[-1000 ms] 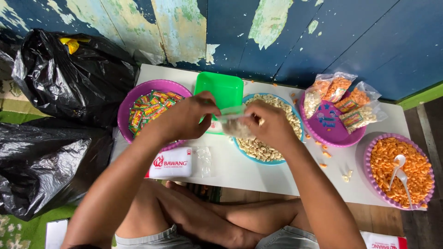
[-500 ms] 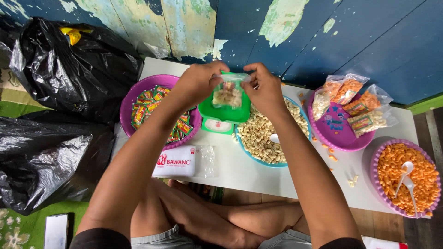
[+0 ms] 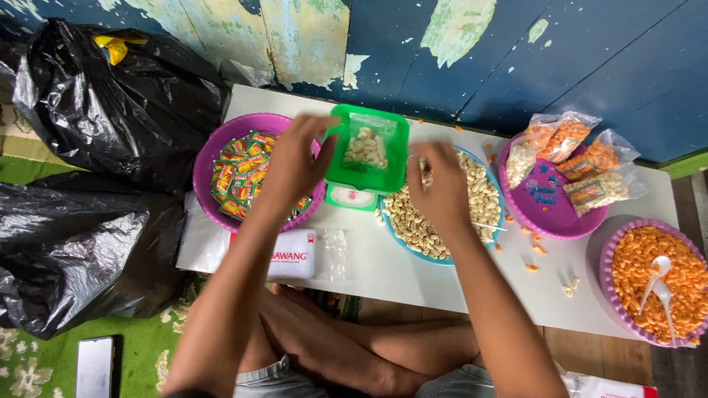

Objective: Manually scooping snacks from a large bowl into small individual plastic bags using a spoon.

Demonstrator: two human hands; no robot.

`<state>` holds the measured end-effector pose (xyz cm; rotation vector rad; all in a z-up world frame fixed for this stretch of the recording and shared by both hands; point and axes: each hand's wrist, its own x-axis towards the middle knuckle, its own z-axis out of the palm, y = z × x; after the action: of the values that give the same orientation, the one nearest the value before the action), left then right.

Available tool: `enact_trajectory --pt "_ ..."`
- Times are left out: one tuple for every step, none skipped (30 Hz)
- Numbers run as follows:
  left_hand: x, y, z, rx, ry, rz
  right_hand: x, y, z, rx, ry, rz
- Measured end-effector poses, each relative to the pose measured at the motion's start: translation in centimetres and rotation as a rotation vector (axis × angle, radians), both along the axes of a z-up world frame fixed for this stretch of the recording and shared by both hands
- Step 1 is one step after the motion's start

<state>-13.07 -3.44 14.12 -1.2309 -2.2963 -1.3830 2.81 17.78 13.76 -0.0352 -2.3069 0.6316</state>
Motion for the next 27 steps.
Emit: enact_trajectory --pt "1.4 -1.2 -0.5 0.0 0.001 0.007 2.1 -1.1 -2.1 0.0 0.001 0.007" --pt "2.8 -2.3 -1.0 -0.016 -0.085 0.046 4.2 -2.3 -4.3 -0.054 -0.077 -0.06" --pt "4.2 -3.5 -1.6 -0.031 -0.172 0.081 6.4 -3.5 -6.5 -0.106 -0.157 -0.128" --pt "5.0 -4.4 -3.4 -0.03 -0.171 0.086 8.0 -4.8 -9.4 -0.105 -0.156 -0.124" --pt "5.8 -5.2 -5.2 -0.057 -0.219 0.137 9.6 -6.0 -12.4 -0.137 -0.244 -0.108" --pt "6.6 -6.0 -7.1 -0.085 -0.268 0.187 11.1 -7.2 -15.5 -0.168 -0.332 -0.092" --pt "6.7 -6.2 -8.1 -0.083 -0.275 0.193 11.9 -7.8 -16.8 -0.166 -0.339 -0.086" --pt "6.7 -6.4 -9.2 -0.152 -0.376 0.194 12.7 -8.5 -18.2 -0.196 -0.444 -0.065" --pt "6.8 -6.7 -10.2 -0.224 -0.478 0.191 13.5 -9.3 -19.6 -0.228 -0.549 -0.047" --pt "6.5 -6.8 -11.1 -0.224 -0.485 0.193 13.6 -9.6 -19.8 -0.228 -0.556 -0.045" --pt "6.1 -6.7 -11.9 -0.365 -0.473 0.189 13.5 -9.8 -20.0 -0.199 -0.536 -0.056" --pt "5.7 -6.6 -12.7 -0.505 -0.459 0.183 13.5 -10.0 -20.1 -0.17 -0.515 -0.068" --pt "5.6 -6.3 -12.6 -0.506 -0.461 0.189 13.3 -10.1 -20.2 -0.171 -0.517 -0.062" --pt "5.5 -6.0 -12.5 -0.473 -0.467 0.152 13.1 -10.2 -20.3 -0.15 -0.501 -0.094" --pt "5.3 -5.3 -12.3 -0.44 -0.471 0.109 13.0 -10.1 -20.3 -0.129 -0.483 -0.132" --pt "5.3 -5.3 -12.0 -0.44 -0.47 0.107 12.9 -10.1 -20.4 -0.129 -0.482 -0.134" --pt "5.4 -5.2 -11.7 -0.487 -0.474 0.103 12.9 -10.1 -20.5 -0.117 -0.477 -0.138" --pt "5.5 -5.0 -11.5 -0.535 -0.477 0.1 12.9 -10.0 -20.6 -0.104 -0.471 -0.142" --pt "5.5 -4.8 -11.3 -0.535 -0.482 0.097 13.0 -10.0 -20.4 -0.104 -0.477 -0.143" --pt "5.6 -4.7 -11.1 -0.502 -0.463 0.078 13.0 -10.0 -20.2 -0.11 -0.479 -0.139" --pt "5.5 -4.6 -10.8 -0.468 -0.441 0.063 12.8 -10.0 -20.1 -0.116 -0.479 -0.131" --pt "5.4 -4.5 -10.8 -0.467 -0.444 0.065 12.8 -9.9 -20.3 -0.114 -0.481 -0.128" --pt "5.3 -4.5 -10.8 -0.468 -0.434 0.06 12.8 -9.9 -20.5 -0.111 -0.482 -0.139" --pt "5.3 -4.5 -10.7 -0.469 -0.424 0.056 12.9 -9.9 -20.7 -0.108 -0.482 -0.149" --pt "5.4 -4.5 -10.6 -0.469 -0.425 0.057 12.8 -10.0 -20.6 -0.108 -0.483 -0.148" --pt "5.6 -4.5 -10.4 -0.476 -0.422 0.056 12.8 -10.0 -20.5 -0.11 -0.472 -0.151" --pt "5.7 -4.5 -10.2 -0.483 -0.417 0.054 12.8 -10.1 -20.4 -0.113 -0.46 -0.155"
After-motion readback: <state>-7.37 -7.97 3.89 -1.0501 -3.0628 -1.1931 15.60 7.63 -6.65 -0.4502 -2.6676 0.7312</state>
